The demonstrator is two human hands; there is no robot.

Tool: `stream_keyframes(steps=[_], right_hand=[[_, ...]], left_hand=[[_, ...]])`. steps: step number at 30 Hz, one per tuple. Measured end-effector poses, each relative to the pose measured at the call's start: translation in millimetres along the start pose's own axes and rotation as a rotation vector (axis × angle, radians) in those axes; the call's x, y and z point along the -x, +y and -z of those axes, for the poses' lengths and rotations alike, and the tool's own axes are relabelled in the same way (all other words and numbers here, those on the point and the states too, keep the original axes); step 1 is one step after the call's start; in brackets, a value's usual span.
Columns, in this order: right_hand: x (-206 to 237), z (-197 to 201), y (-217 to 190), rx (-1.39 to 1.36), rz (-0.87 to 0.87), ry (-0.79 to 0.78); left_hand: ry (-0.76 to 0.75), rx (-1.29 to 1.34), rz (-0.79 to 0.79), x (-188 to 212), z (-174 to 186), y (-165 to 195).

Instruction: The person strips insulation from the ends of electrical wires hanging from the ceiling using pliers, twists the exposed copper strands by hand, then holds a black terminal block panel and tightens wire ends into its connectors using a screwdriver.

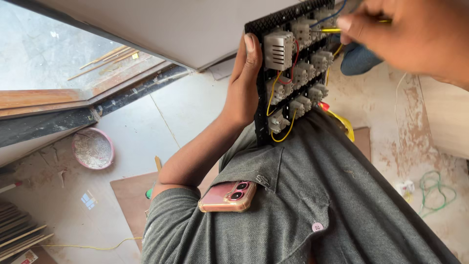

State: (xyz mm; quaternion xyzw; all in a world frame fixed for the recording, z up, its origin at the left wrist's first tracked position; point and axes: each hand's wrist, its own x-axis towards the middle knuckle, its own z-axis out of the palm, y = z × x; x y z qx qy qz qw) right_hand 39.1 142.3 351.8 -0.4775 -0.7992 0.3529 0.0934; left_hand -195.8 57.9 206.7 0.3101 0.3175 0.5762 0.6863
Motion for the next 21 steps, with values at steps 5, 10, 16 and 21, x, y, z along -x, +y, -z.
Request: stream_keyframes(steps=[5,10,16,21], right_hand=[[12.9,-0.8,2.5,0.524,0.178,0.068],[23.3,10.4,-14.9,1.432,0.866,0.137],[20.3,-8.3,-6.8,0.469,-0.025,0.054],[8.6,3.6,2.7,0.303,-0.134,-0.121]], left_hand=[[0.056,0.035,0.035,0.7,8.3,-11.4],[0.02,0.039,0.021,1.3,3.8,-12.8],[-0.045,0.012,0.028,2.6,-11.1,-4.8],[-0.062,0.085,0.081,-6.9,-4.8,3.1]])
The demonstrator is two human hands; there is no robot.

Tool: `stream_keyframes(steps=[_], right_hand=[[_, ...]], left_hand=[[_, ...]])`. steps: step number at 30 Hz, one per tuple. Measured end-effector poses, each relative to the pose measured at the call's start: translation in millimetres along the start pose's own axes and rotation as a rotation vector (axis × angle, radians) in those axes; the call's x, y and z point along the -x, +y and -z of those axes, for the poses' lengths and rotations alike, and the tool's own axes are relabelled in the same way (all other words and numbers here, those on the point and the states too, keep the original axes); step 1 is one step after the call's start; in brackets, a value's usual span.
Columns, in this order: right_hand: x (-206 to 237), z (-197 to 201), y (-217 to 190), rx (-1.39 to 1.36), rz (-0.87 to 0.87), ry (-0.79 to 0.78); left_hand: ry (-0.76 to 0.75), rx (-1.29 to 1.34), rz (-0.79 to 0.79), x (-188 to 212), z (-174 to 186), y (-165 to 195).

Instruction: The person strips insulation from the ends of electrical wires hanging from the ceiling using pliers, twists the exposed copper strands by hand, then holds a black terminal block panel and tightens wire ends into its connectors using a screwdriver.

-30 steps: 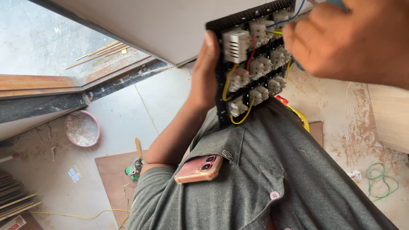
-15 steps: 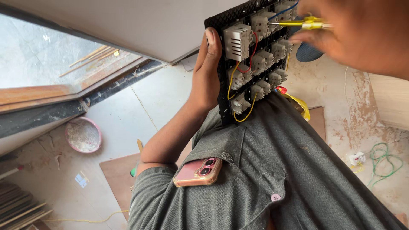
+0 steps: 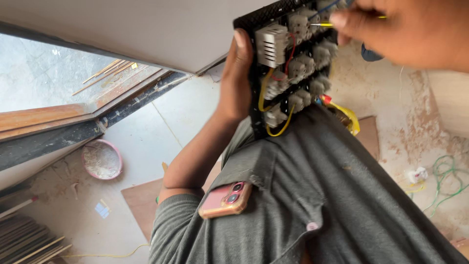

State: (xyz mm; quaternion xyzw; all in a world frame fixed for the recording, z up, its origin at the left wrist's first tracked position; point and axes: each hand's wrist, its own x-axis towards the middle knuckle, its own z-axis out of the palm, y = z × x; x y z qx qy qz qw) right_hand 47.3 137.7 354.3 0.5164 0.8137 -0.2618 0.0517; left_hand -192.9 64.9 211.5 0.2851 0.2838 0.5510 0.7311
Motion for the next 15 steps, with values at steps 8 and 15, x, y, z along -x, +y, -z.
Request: stream_keyframes(steps=[8,15], right_hand=[[21.4,15.3,3.0,0.241,0.402,0.414],[1.9,21.4,1.4,0.354,0.519,0.501]], left_hand=[[0.142,0.389,0.131,-32.1,34.3,-1.7],[0.106,0.357,0.08,-34.4,37.2,-4.7]])
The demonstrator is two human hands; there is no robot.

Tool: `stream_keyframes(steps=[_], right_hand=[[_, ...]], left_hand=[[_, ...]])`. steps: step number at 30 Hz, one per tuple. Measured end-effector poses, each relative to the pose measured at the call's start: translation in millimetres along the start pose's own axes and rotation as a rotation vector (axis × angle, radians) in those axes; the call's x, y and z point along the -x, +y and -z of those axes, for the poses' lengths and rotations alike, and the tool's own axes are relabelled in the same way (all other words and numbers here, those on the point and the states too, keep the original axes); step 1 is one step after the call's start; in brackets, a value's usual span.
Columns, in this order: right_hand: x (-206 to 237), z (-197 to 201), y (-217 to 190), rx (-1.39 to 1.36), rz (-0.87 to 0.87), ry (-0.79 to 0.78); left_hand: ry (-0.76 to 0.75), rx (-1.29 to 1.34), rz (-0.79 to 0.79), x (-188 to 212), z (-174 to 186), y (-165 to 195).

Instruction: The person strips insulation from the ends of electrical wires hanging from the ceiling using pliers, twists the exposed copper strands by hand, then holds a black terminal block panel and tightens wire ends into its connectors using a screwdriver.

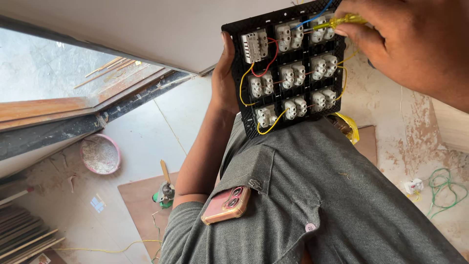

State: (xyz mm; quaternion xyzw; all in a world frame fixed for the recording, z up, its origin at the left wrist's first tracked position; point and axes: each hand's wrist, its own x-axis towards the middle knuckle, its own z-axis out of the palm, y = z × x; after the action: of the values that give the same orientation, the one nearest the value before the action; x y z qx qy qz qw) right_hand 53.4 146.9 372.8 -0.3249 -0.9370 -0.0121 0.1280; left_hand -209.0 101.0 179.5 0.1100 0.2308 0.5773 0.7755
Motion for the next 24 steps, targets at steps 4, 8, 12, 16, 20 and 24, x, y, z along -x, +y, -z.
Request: stream_keyframes(steps=[4,8,12,16,20,24], right_hand=[[-7.9,-2.9,1.4,-0.025,-0.033,-0.019],[-4.7,-6.9,0.4,-0.075,-0.043,-0.036],[1.1,-8.6,4.0,0.071,0.047,-0.039],[-5.1,-11.7,5.2,0.13,0.05,-0.072],[-24.9,-14.9,-2.9,0.262,0.035,-0.224],[-36.4,4.7,-5.7,0.189,0.305,-0.212]], left_hand=[[-0.011,0.054,0.045,1.5,-1.1,0.4],[0.028,0.081,0.044,4.9,-3.0,-2.8],[0.014,0.088,0.031,6.1,-4.7,-6.0],[-0.013,0.113,0.064,8.6,-4.6,-10.4],[0.046,0.041,0.033,12.8,-2.4,-16.7],[0.002,0.048,0.012,12.1,1.2,-18.3]])
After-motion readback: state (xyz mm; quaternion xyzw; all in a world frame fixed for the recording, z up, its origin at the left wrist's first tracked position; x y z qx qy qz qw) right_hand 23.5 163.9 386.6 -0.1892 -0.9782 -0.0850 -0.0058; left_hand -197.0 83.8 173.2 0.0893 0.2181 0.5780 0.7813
